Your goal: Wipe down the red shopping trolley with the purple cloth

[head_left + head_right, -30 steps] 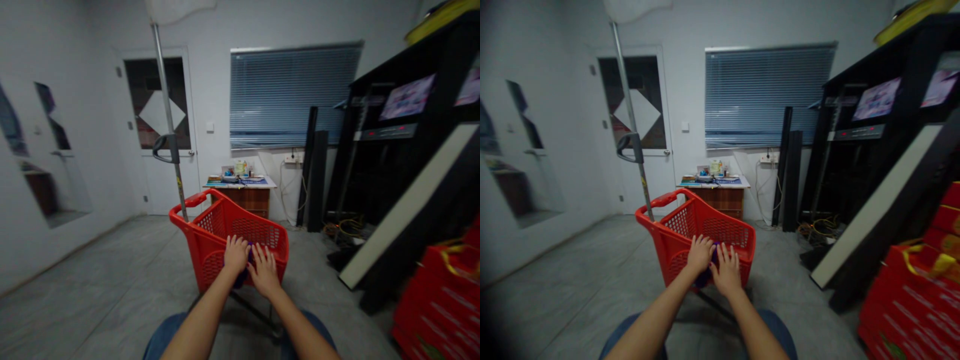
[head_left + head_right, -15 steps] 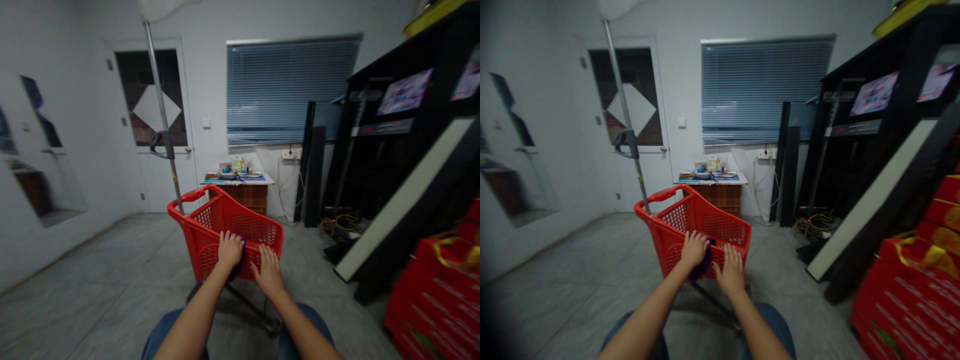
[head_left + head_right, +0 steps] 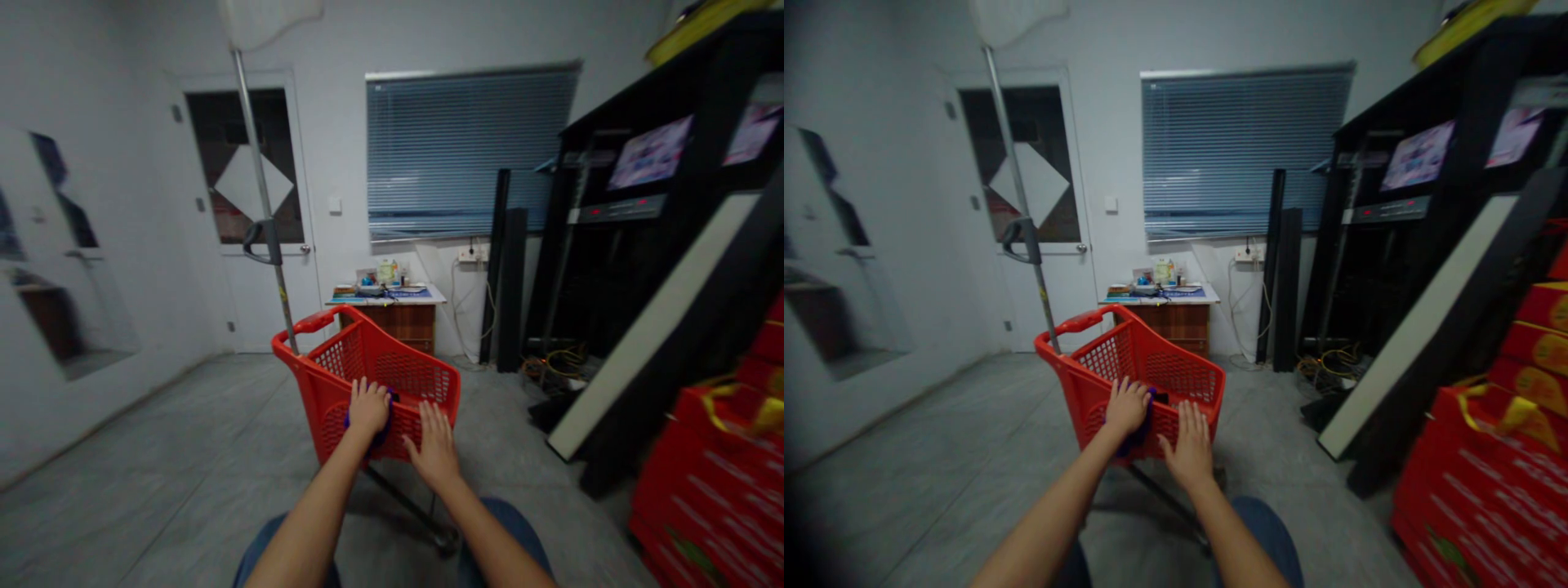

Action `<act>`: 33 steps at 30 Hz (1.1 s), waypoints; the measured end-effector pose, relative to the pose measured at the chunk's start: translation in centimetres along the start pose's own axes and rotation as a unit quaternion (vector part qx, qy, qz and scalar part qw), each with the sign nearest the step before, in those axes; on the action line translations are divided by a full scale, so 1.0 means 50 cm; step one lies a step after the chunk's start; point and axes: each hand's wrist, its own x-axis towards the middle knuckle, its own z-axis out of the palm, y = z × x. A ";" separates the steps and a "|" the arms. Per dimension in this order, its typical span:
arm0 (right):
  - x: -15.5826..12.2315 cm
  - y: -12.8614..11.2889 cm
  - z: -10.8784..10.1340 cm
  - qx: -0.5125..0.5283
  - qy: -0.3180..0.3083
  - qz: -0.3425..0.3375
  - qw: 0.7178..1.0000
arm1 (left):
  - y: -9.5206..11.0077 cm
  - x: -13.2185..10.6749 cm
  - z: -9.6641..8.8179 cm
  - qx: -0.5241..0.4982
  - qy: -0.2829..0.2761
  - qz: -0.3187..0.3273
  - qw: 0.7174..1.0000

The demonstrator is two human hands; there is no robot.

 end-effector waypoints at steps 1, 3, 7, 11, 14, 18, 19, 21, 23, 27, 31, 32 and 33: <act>0.000 -0.001 0.000 0.001 -0.004 -0.004 1.000 | 0.020 -0.001 0.007 -0.005 -0.007 0.015 1.000; -0.005 0.007 -0.003 0.002 -0.013 -0.019 1.000 | 0.048 -0.004 0.017 -0.011 -0.013 0.041 0.999; -0.027 0.049 -0.017 -0.009 -0.007 -0.014 1.000 | 0.022 -0.004 0.010 -0.014 -0.011 0.055 0.998; -0.041 0.076 -0.021 -0.012 -0.011 -0.030 0.999 | -0.036 -0.001 -0.002 0.006 0.017 0.001 1.000; -0.039 0.065 -0.010 -0.010 -0.005 -0.010 1.000 | -0.020 -0.006 0.008 0.019 0.033 -0.023 0.999; -0.035 0.049 0.003 -0.008 0.001 0.009 1.000 | 0.063 -0.020 0.037 -0.016 0.017 0.039 0.999; -0.035 0.048 0.003 -0.008 0.000 0.008 1.000 | 0.080 -0.022 0.041 -0.027 0.010 0.062 0.998; -0.038 0.051 -0.002 -0.009 -0.004 0.003 1.000 | 0.093 -0.024 0.041 -0.042 -0.003 0.099 0.994; -0.041 0.053 -0.008 -0.008 -0.009 -0.008 1.000 | 0.078 -0.020 0.031 -0.043 -0.014 0.112 0.993; -0.045 0.033 -0.008 -0.001 -0.019 -0.008 1.000 | 0.004 -0.003 0.001 -0.019 -0.022 0.045 0.999; -0.045 -0.010 0.012 0.009 -0.017 -0.011 1.000 | -0.012 -0.005 -0.007 -0.010 -0.029 0.014 0.999; -0.045 -0.019 0.015 0.013 -0.016 -0.024 1.000 | -0.004 -0.010 -0.004 -0.009 -0.033 0.020 0.999; -0.044 -0.027 0.017 0.015 -0.018 -0.040 0.999 | 0.006 -0.016 0.000 -0.010 -0.039 0.032 0.999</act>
